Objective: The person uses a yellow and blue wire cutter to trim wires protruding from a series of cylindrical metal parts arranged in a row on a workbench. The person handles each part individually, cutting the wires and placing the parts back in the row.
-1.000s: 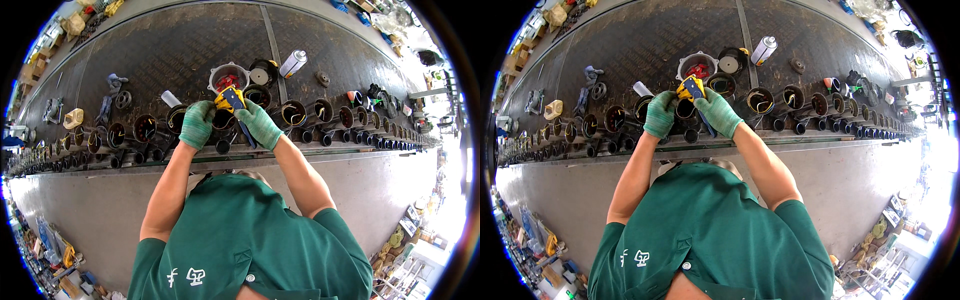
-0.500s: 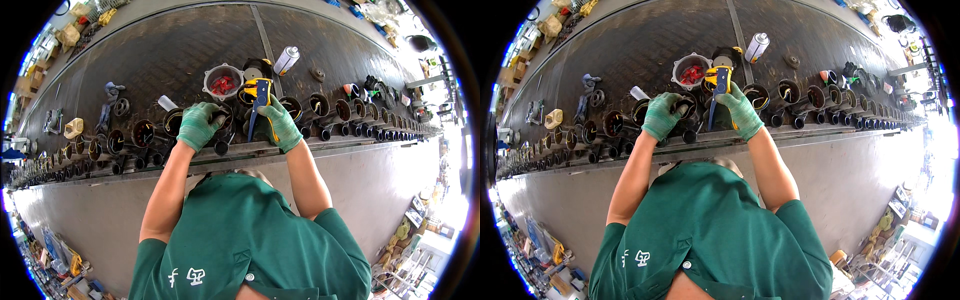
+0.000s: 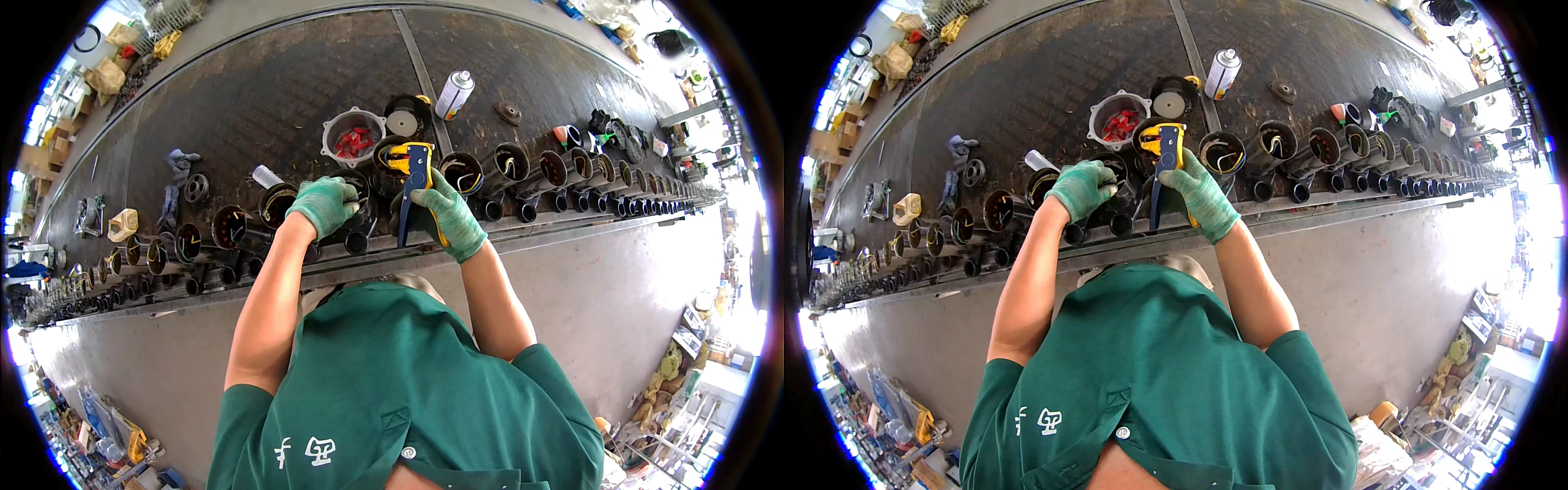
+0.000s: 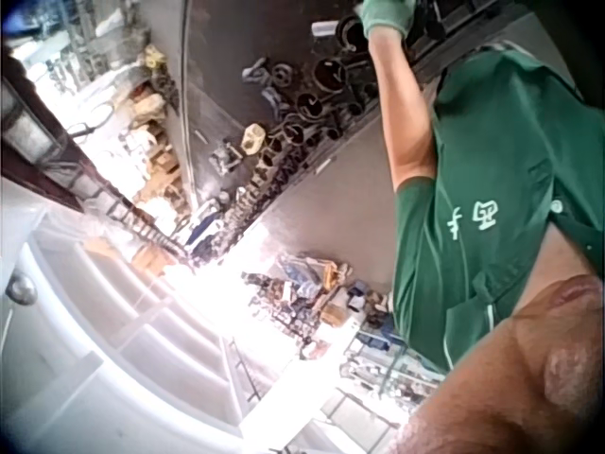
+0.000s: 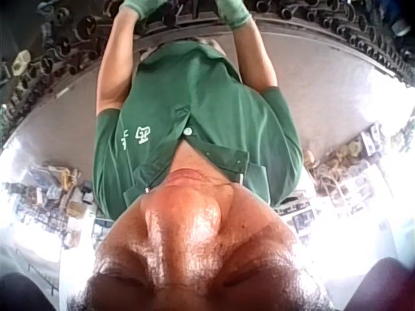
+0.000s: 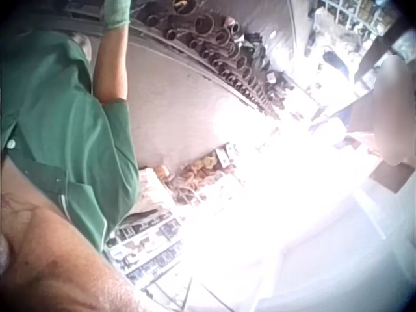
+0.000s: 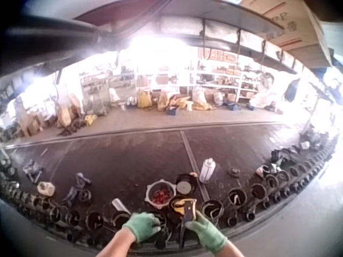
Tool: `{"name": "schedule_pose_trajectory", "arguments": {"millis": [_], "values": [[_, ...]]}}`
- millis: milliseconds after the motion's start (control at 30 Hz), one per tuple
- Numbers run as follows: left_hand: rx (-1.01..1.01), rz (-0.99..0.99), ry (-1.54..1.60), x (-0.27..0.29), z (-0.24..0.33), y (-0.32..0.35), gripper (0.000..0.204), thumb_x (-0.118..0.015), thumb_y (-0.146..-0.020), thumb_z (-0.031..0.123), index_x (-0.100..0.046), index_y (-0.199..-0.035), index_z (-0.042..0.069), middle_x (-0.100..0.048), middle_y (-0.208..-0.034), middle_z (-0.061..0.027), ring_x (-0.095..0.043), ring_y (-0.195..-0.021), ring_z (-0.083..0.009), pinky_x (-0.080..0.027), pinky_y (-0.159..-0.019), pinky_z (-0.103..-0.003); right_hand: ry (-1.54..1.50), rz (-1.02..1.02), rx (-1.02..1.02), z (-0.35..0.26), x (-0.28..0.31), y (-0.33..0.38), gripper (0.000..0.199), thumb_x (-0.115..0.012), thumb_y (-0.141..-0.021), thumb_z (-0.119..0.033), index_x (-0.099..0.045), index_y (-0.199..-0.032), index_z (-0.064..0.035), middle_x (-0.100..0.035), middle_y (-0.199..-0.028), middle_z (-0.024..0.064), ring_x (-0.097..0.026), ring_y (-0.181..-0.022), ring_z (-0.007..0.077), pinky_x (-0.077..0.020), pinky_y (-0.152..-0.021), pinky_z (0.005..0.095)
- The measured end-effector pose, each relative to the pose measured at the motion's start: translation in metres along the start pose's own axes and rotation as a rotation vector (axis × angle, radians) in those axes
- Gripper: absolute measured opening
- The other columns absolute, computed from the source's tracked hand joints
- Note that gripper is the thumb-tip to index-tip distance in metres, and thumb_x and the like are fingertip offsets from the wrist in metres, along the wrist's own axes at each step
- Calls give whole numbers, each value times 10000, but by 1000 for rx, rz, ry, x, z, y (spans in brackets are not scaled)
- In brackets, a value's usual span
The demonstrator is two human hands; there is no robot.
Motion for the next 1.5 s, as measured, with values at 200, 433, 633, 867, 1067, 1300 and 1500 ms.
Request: {"name": "schedule_pose_trajectory", "arguments": {"millis": [200, 433, 633, 867, 1067, 1300, 1500], "values": [[-91, 372, 491, -14, -18, 15, 180, -637, -1039, 154, -687, -1144, 17, -738, -1017, -177, -719, -976, -345, -557, -870, -418, 59, -33, 12, 0, -15, 7, 642, -673, -903, -107, -483, -1514, -46, -644, -1159, 52, -660, -1047, 182, -561, -961, 364], [76, 496, 782, -28, -27, 21, 176, -640, -1049, 125, -682, -1167, 2, -746, -951, -161, -705, -852, -223, -561, -789, -349, 194, -148, -62, 24, -27, -1, 622, -640, -915, -49, -484, -1517, -35, -607, -1255, 32, -556, -1181, 150, -432, -1111, 322], [117, 467, 782, -23, -20, 26, 204, -661, -1034, 109, -677, -1195, -16, -737, -969, -109, -661, -880, -161, -550, -829, -318, 218, -211, -99, 22, -36, -3, 634, -667, -943, -95, -467, -1539, -19, -609, -1292, 36, -551, -1210, 149, -418, -1129, 326], [17, 507, 716, -24, -21, 28, 240, -663, -1020, 81, -663, -1229, -36, -734, -1063, -152, -686, -955, -188, -563, -883, -332, 231, -234, -112, 19, -43, -3, 637, -659, -979, -136, -442, -1566, -15, -611, -1307, 36, -544, -1220, 141, -411, -1137, 330], [-3, 546, 736, -26, -23, 28, 250, -683, -993, 61, -682, -1226, -28, -734, -1143, -210, -729, -1028, -329, -575, -905, -380, 222, -192, -133, 30, -36, -6, 583, -656, -988, -143, -476, -1529, -22, -619, -1264, 26, -560, -1176, 128, -442, -1091, 313], [-82, 595, 567, -24, -20, 29, 200, -695, -959, 25, -666, -1149, -27, -708, -1045, -192, -707, -942, -304, -567, -852, -379, 295, -124, -103, 33, -40, 6, 516, -626, -1008, -120, -499, -1502, -41, -625, -1202, 7, -574, -1100, 103, -482, -1022, 290], [-169, 598, 416, -13, -11, 31, 189, -698, -925, 12, -680, -1112, -12, -697, -1055, -226, -679, -975, -427, -558, -861, -450, 530, -87, -40, 41, -32, 3, 448, -584, -1020, -126, -523, -1457, -46, -636, -1121, -4, -598, -1008, 124, -513, -925, 305]]}}
Point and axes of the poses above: each hand's wrist, its own y-axis away from the middle knuckle, its own x-axis out of the back of the hand, z = x × y, the point moved 6 cm from there along -y, towards the middle knuckle
